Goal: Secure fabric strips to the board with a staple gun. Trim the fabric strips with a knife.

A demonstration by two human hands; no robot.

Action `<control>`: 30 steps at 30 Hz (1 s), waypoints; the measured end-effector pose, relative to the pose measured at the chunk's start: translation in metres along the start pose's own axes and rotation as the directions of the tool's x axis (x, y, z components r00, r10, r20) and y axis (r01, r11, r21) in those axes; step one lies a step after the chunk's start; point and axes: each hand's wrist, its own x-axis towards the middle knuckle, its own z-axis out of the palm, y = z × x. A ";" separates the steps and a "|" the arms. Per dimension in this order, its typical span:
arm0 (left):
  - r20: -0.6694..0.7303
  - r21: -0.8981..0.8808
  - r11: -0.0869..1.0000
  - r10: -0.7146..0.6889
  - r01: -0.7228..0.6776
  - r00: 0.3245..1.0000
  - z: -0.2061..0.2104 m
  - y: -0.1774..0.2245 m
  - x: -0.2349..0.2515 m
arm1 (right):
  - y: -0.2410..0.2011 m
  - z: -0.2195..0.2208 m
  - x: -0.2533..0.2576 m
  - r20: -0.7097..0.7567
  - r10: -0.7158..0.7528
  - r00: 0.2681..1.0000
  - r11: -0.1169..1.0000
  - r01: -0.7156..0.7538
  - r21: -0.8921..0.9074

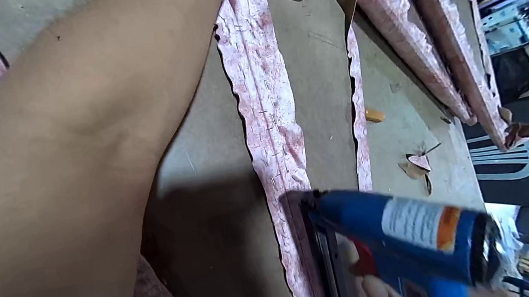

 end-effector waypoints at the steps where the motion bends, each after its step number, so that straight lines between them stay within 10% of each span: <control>1: 0.000 0.033 0.999 -0.017 0.017 1.000 -0.002 0.000 0.004 | -0.002 0.001 0.010 -0.012 0.011 1.000 1.000 -0.011 -0.010; 26: -0.021 -0.367 0.930 0.014 -0.021 1.000 0.009 -0.009 0.001 | 0.001 0.011 0.021 0.008 0.096 0.995 0.995 -0.096 0.000; 30: -0.019 -0.217 0.976 -0.025 0.020 1.000 0.005 0.001 -0.008 | 0.004 0.008 0.018 0.041 0.093 0.995 0.996 -0.093 0.007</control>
